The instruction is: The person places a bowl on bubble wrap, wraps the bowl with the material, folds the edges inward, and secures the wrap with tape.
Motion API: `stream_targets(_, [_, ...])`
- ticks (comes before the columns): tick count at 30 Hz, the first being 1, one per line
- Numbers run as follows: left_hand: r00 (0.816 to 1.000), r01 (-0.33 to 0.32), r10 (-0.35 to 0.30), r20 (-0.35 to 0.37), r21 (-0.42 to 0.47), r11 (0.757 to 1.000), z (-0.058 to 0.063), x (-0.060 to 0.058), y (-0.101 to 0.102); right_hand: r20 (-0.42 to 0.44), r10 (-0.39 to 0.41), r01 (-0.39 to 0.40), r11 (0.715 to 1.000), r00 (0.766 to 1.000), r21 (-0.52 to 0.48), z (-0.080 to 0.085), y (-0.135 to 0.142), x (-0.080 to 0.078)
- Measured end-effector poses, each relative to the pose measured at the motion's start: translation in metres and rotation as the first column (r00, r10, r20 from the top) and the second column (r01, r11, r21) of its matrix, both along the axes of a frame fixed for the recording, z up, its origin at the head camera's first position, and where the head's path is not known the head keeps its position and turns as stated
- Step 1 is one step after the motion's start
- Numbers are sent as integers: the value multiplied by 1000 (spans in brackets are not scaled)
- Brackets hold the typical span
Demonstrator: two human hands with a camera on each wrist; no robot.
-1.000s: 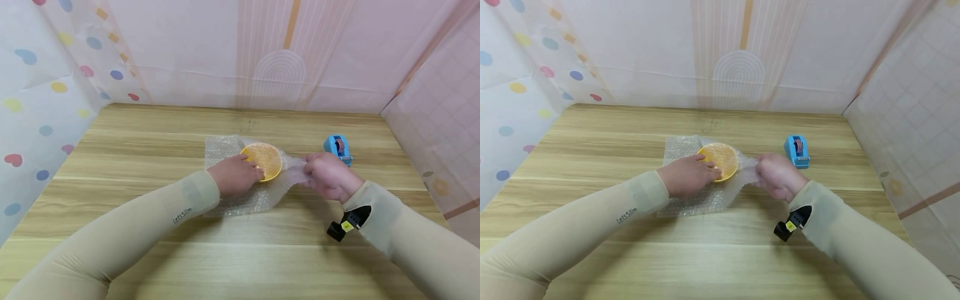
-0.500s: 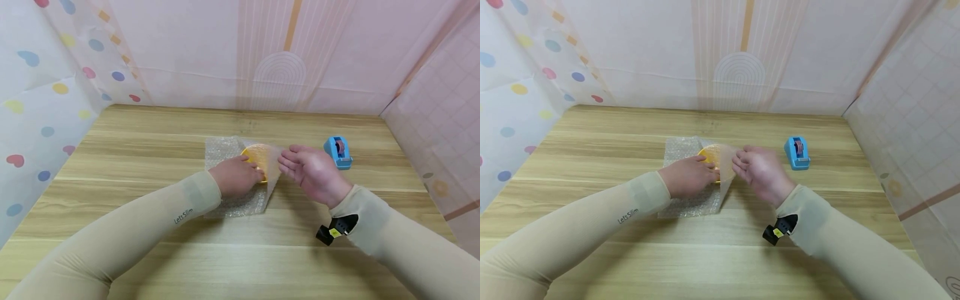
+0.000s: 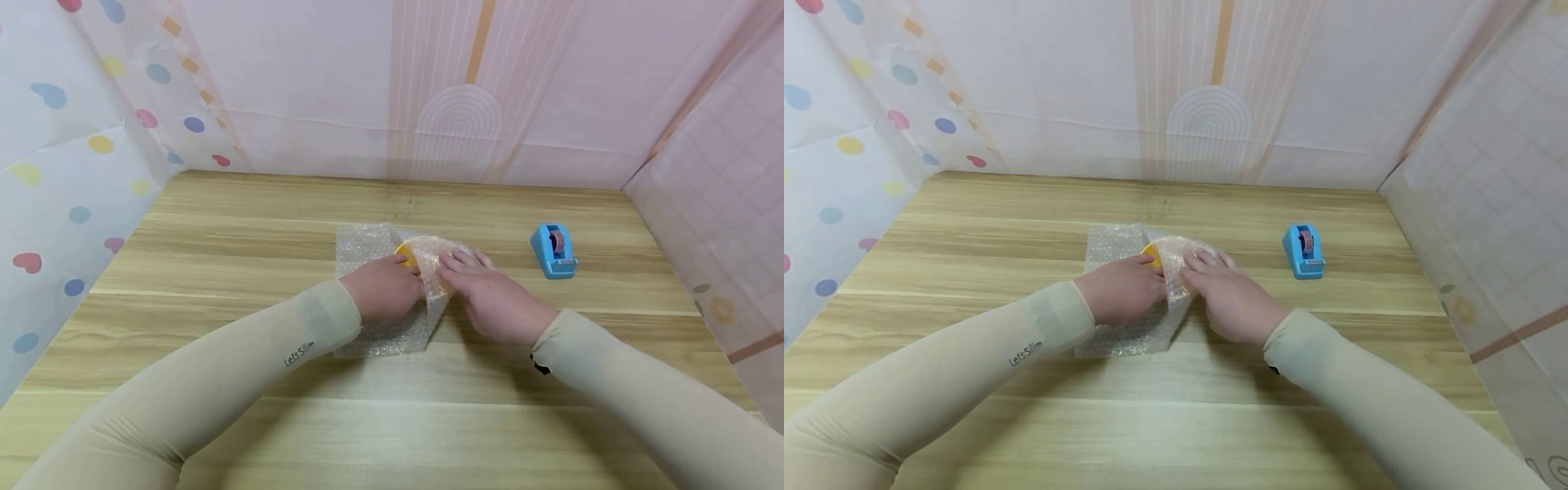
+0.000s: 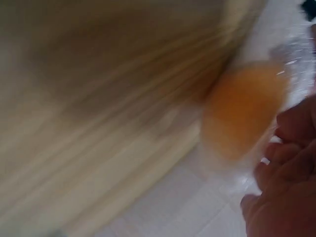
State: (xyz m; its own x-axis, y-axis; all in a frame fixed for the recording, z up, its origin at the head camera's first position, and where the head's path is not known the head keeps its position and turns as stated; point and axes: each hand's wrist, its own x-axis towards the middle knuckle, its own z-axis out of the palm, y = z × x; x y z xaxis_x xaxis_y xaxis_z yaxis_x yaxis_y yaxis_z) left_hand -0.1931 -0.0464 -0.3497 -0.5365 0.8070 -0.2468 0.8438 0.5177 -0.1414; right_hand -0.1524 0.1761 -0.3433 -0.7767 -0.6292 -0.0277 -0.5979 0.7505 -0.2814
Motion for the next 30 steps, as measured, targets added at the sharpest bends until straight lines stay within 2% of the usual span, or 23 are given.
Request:
stream_targets(5, [1000,4,-4,5,2,1000,1,0,-2,-123,117,-103,988,985,118,-7,6,-9])
stream_targets(10, [999,-11,10,39,9,1000,3,0,-4,-207,209,-169,966,956,198,-12,7,-16])
stream_targets(15, [997,-17,15,71,24,1000,1,-2,-7,-232,235,-176,952,944,250,-14,4,-18])
stream_targets(21, [994,16,-24,108,80,997,-1,-7,-12,-262,254,-176,941,931,288,-13,0,-17])
stream_targets(26, [989,44,-66,130,165,985,0,-10,-18,-275,263,-177,937,925,301,-13,-1,-17])
stream_targets(30, [986,49,-89,138,267,962,2,-12,-24,-271,259,-174,937,927,302,-14,-2,-18])
